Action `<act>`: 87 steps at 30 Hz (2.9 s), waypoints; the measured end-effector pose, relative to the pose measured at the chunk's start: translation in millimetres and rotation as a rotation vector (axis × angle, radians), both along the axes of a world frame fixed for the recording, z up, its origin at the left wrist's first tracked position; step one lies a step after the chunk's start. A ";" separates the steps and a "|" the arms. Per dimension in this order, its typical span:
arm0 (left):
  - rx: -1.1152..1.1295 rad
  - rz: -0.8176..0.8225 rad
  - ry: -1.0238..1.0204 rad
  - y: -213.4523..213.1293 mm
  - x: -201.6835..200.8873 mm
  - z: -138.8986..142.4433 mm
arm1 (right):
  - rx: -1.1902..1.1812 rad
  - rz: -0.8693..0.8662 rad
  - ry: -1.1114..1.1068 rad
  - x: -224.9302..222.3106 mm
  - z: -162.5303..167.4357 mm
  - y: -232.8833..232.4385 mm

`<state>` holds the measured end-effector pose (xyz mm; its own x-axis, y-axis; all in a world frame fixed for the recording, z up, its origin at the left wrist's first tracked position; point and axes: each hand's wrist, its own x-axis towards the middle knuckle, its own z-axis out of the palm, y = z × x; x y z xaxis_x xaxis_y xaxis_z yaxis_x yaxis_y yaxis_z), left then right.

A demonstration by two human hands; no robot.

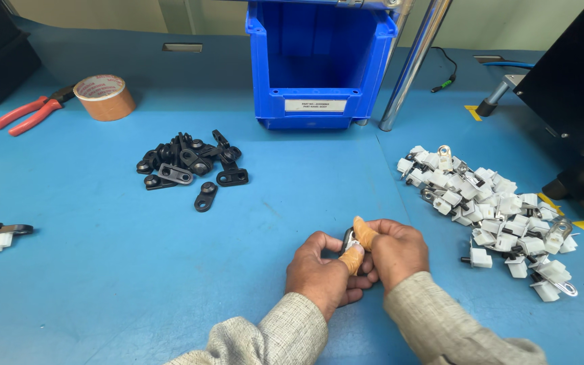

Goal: The person sits at a workbench assembling small black plastic brackets with white plastic mounting pieces. They pick a black bracket and a white part, press the pieces together by hand to snap them, place the finished assembly on the left side of the bench, and repeat the cycle with new parts.

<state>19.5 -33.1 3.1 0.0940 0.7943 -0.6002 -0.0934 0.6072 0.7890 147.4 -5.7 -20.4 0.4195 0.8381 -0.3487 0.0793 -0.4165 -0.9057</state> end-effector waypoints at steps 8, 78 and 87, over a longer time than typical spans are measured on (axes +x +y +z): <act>-0.075 0.001 -0.225 7.0 -8.7 -15.1 | 0.006 0.110 0.141 11.4 6.3 -6.0; 0.515 -0.124 1.269 86.2 -261.2 -9.4 | -0.151 0.415 -1.247 158.0 7.6 -49.4; 0.377 -0.167 1.316 84.4 -180.1 23.5 | 0.066 0.321 -1.057 131.4 15.9 -61.5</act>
